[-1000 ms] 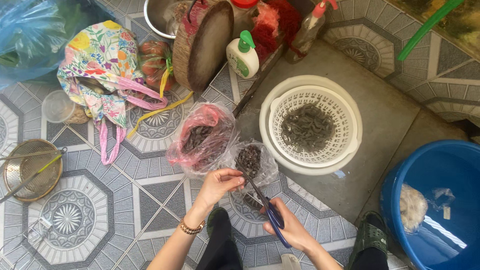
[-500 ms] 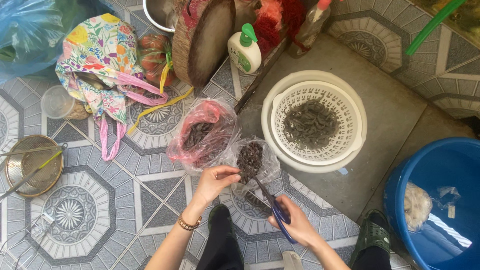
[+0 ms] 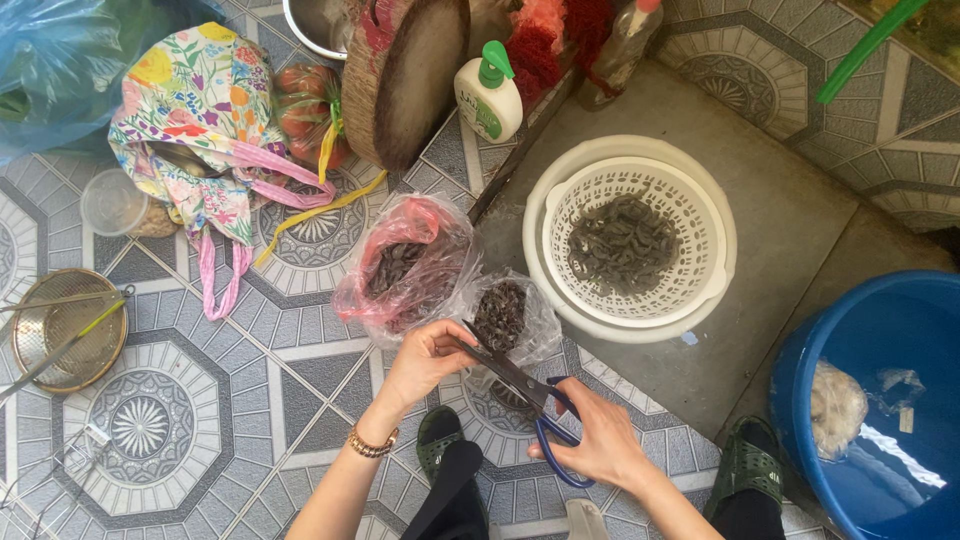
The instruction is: The person uses tongs to transfer cooked quail eggs from a pot into a mesh strainer, then moves to a low sink ledge and cuts dark seaweed strips with scissors, taking them from a plastic bag and dropping the cut pieces into a white colander.
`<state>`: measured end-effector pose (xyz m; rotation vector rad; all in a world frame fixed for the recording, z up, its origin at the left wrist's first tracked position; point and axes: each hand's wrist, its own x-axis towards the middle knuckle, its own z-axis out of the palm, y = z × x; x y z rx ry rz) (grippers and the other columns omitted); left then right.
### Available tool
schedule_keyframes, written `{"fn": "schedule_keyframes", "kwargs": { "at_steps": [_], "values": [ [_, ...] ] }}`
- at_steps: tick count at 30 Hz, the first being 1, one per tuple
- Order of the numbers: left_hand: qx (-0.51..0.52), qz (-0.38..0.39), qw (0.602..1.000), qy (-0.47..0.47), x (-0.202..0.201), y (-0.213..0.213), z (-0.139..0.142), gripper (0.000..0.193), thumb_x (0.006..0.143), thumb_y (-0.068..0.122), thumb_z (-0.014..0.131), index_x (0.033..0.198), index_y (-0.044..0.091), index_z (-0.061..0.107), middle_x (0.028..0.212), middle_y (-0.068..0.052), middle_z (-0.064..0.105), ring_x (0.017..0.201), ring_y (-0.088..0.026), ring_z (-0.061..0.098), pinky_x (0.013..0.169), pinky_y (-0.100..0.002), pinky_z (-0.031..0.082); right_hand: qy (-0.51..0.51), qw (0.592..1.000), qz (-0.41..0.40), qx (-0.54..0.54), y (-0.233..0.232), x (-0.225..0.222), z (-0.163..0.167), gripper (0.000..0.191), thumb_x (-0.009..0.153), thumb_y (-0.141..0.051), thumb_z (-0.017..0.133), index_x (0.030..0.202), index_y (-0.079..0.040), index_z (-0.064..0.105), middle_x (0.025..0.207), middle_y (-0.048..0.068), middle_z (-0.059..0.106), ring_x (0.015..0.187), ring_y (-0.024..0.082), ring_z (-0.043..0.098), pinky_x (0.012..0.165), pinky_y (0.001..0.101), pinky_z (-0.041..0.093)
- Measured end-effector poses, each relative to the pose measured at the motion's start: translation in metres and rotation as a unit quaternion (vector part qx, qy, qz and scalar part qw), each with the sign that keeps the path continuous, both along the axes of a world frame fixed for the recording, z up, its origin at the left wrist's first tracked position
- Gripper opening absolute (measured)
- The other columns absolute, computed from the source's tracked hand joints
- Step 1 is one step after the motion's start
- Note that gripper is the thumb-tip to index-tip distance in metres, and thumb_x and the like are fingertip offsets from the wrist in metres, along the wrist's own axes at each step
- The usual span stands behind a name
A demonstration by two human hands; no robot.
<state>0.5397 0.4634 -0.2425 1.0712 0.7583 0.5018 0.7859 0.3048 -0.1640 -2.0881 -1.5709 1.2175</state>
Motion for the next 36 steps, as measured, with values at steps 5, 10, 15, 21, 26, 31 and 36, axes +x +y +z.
{"fn": "schedule_keyframes", "kwargs": {
  "at_steps": [5,10,15,21,26,31,36],
  "values": [
    [-0.021,0.001,1.0,-0.014,0.0,0.0,-0.001,0.019,0.087,-0.008,0.072,0.104,-0.001,0.066,0.098,-0.01,0.075,0.091,-0.016,0.074,0.082,-0.029,0.06,0.0,1.0,-0.003,0.009,0.0,0.0,0.002,0.08,0.052,-0.06,0.092,0.111,-0.015,0.062,0.082,0.002,0.066,0.081,0.023,0.071,0.072,0.0413,0.053],
    [-0.049,0.012,0.998,-0.021,0.002,-0.002,0.001,0.017,0.088,-0.005,0.074,0.101,0.0,0.064,0.097,-0.01,0.076,0.091,-0.016,0.074,0.083,-0.029,0.06,0.012,0.998,-0.045,-0.032,-0.006,-0.001,-0.009,0.068,0.054,-0.057,0.091,0.1,-0.015,0.066,0.07,0.004,0.062,0.066,0.022,0.064,0.065,0.0394,0.05],
    [-0.054,0.023,0.997,-0.041,0.004,-0.005,-0.003,0.017,0.088,-0.001,0.077,0.098,0.002,0.063,0.097,-0.01,0.075,0.089,-0.015,0.073,0.082,-0.029,0.058,0.156,0.984,-0.083,-0.018,-0.016,-0.003,-0.029,0.063,0.059,-0.052,0.089,0.101,-0.012,0.062,0.075,0.004,0.066,0.069,0.022,0.065,0.066,0.0383,0.052],
    [-0.044,0.025,0.997,-0.061,0.004,-0.004,-0.006,0.02,0.087,-0.003,0.075,0.103,0.003,0.064,0.101,-0.007,0.074,0.092,-0.014,0.072,0.085,-0.029,0.059,0.065,0.997,-0.032,0.015,-0.016,-0.005,-0.026,0.069,0.059,-0.055,0.088,0.105,-0.013,0.058,0.083,0.001,0.067,0.08,0.021,0.07,0.071,0.0403,0.052],
    [-0.021,0.017,0.999,-0.041,0.005,-0.003,-0.003,0.02,0.087,-0.007,0.075,0.102,0.002,0.065,0.1,-0.006,0.073,0.093,-0.013,0.071,0.085,-0.028,0.058,-0.006,1.0,-0.017,-0.019,-0.007,-0.003,-0.006,0.073,0.056,-0.059,0.09,0.109,-0.017,0.062,0.08,0.003,0.064,0.075,0.022,0.069,0.068,0.0409,0.052],
    [-0.029,0.02,0.999,-0.022,0.005,-0.004,-0.002,0.018,0.087,-0.003,0.076,0.1,0.003,0.065,0.096,-0.005,0.074,0.089,-0.012,0.071,0.081,-0.026,0.057,0.016,0.999,-0.042,-0.001,-0.006,-0.004,-0.002,0.057,0.06,-0.048,0.092,0.098,-0.013,0.065,0.072,0.002,0.063,0.067,0.019,0.066,0.063,0.0372,0.05],
    [-0.022,0.028,0.999,-0.006,0.007,-0.004,-0.002,0.018,0.086,0.0,0.079,0.098,0.004,0.065,0.094,-0.004,0.074,0.087,-0.01,0.07,0.079,-0.025,0.057,0.144,0.98,-0.133,-0.041,-0.014,0.0,-0.021,0.039,0.069,-0.031,0.089,0.092,-0.008,0.067,0.069,0.004,0.071,0.063,0.012,0.062,0.062,0.0305,0.049]
  ]
}}
